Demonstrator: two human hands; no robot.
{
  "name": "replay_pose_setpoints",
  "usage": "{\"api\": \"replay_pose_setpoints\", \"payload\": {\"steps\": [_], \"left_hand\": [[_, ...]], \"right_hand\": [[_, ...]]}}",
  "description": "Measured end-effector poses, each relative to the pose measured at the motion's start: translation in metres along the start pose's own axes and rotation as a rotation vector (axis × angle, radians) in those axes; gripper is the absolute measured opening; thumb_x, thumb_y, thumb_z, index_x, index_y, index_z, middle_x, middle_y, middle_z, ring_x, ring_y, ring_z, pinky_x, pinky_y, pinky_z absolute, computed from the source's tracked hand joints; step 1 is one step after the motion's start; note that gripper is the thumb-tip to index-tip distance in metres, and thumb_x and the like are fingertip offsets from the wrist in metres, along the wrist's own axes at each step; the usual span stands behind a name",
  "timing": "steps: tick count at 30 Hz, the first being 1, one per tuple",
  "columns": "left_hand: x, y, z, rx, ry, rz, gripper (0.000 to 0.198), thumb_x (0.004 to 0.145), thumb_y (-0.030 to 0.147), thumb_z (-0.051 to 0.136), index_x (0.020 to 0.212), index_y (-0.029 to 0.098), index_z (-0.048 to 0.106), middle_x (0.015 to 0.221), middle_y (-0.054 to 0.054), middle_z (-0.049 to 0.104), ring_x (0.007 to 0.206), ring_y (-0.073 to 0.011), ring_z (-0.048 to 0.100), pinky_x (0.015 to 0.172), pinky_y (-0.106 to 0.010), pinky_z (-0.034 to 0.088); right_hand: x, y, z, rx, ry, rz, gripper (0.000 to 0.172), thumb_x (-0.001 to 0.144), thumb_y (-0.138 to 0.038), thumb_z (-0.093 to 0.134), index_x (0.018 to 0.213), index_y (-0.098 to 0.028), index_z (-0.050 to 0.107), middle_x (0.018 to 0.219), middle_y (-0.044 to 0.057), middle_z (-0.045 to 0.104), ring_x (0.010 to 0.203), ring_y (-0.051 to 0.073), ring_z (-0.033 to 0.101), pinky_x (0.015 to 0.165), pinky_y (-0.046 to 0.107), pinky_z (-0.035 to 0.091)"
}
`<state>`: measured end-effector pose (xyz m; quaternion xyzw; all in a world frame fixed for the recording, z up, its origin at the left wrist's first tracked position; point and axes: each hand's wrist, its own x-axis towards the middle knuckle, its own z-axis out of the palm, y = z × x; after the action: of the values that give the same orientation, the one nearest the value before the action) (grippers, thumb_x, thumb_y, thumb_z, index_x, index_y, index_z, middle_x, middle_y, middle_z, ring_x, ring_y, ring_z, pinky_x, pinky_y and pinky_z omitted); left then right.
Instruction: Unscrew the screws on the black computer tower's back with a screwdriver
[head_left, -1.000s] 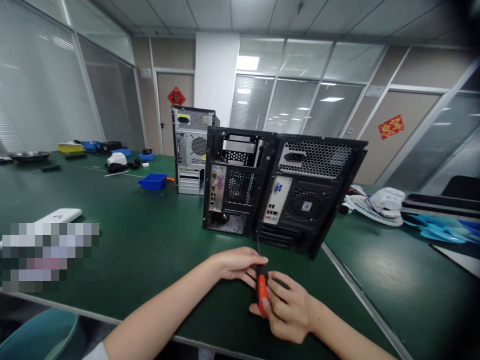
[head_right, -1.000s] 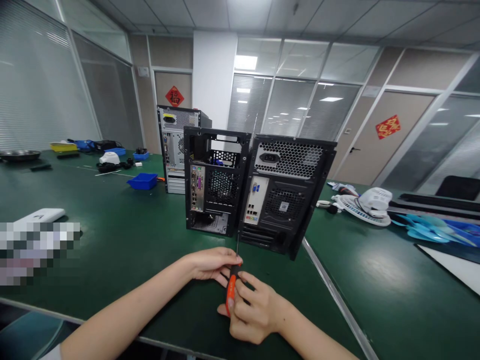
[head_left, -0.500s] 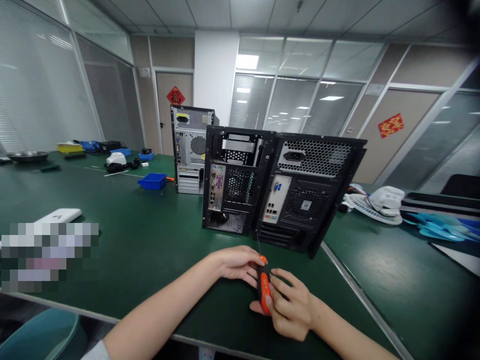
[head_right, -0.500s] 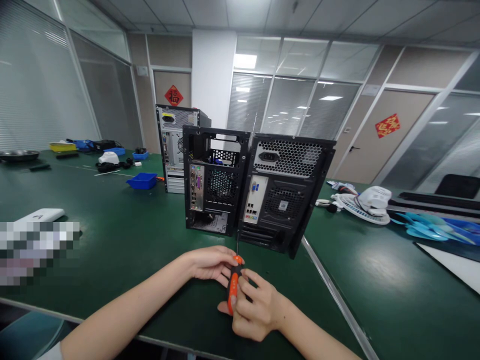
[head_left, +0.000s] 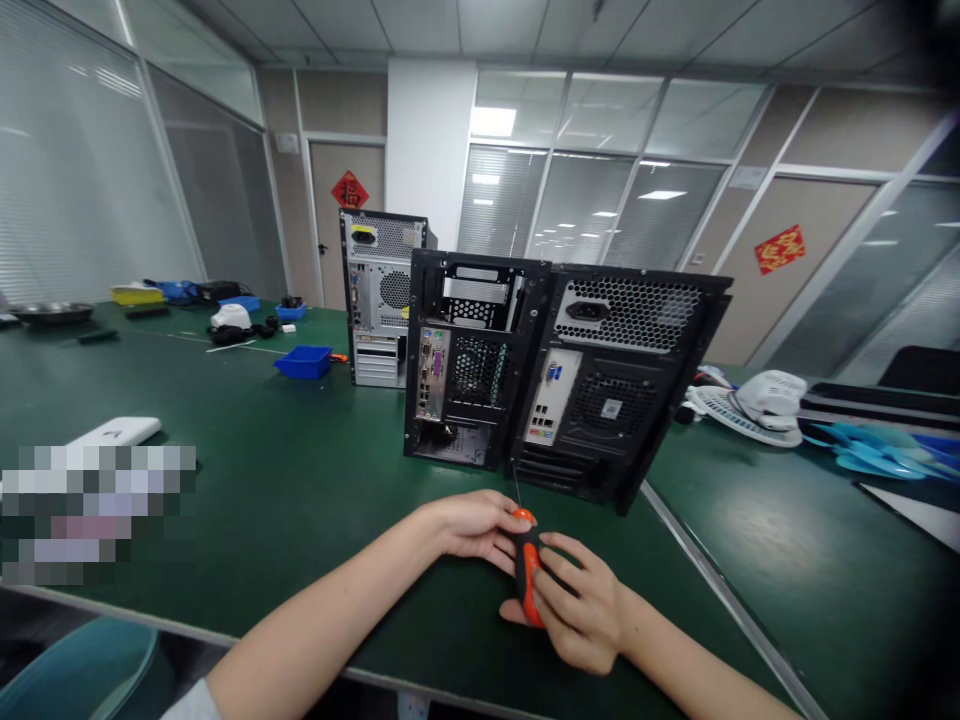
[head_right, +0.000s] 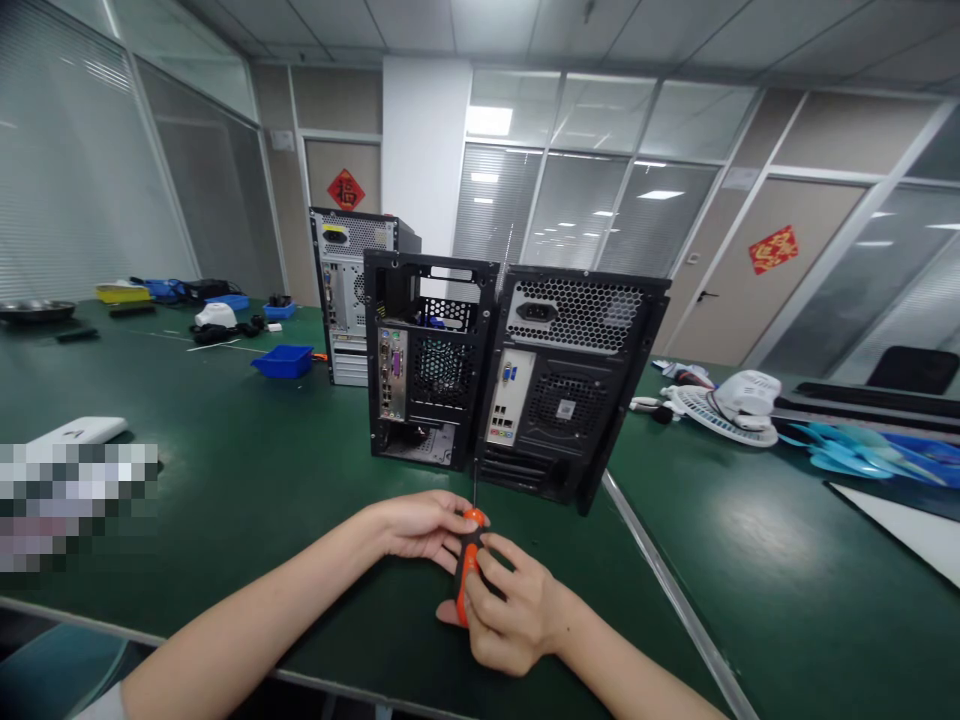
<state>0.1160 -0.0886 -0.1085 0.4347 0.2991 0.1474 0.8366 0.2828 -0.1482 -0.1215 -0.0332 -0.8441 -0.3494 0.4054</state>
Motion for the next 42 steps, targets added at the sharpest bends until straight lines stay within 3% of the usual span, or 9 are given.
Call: {"api": "replay_pose_setpoints", "payload": {"steps": [8, 20, 27, 42], "left_hand": [[0.0011, -0.0003, 0.0001, 0.032, -0.006, 0.006, 0.043, 0.057, 0.032, 0.084, 0.082, 0.013, 0.054, 0.069, -0.002, 0.065, 0.061, -0.0125, 0.064, 0.08, -0.039, 0.053], [0.0014, 0.0002, 0.0012, 0.073, 0.052, -0.017, 0.037, 0.063, 0.031, 0.08, 0.084, 0.014, 0.055, 0.067, -0.001, 0.064, 0.058, -0.011, 0.062, 0.074, -0.035, 0.054], [0.0019, -0.0001, 0.0014, 0.124, 0.074, -0.013, 0.043, 0.06, 0.037, 0.082, 0.084, 0.015, 0.053, 0.066, 0.001, 0.062, 0.055, -0.0108, 0.061, 0.069, -0.034, 0.055], [0.0014, 0.0012, 0.0033, 0.204, 0.109, -0.019, 0.041, 0.062, 0.042, 0.078, 0.082, 0.016, 0.054, 0.062, 0.003, 0.06, 0.051, -0.0079, 0.057, 0.054, -0.02, 0.049]], "right_hand": [[-0.0027, -0.0015, -0.0017, -0.045, -0.01, -0.022, 0.018, 0.072, -0.023, 0.074, 0.074, -0.016, 0.058, 0.075, 0.001, 0.061, 0.077, 0.019, 0.063, 0.078, 0.043, 0.056], [-0.0062, 0.0003, -0.0015, -0.052, -0.031, -0.062, 0.017, 0.072, -0.024, 0.073, 0.079, -0.017, 0.059, 0.078, 0.0, 0.061, 0.076, 0.017, 0.062, 0.08, 0.042, 0.056], [-0.0052, 0.0012, -0.0015, -0.047, -0.056, -0.075, 0.015, 0.074, -0.028, 0.071, 0.082, -0.018, 0.062, 0.083, 0.002, 0.061, 0.078, 0.017, 0.062, 0.082, 0.043, 0.055], [-0.0019, 0.0031, -0.0036, -0.06, -0.095, -0.12, 0.015, 0.076, -0.029, 0.067, 0.086, -0.018, 0.065, 0.087, 0.003, 0.061, 0.081, 0.017, 0.062, 0.083, 0.042, 0.054]]}}
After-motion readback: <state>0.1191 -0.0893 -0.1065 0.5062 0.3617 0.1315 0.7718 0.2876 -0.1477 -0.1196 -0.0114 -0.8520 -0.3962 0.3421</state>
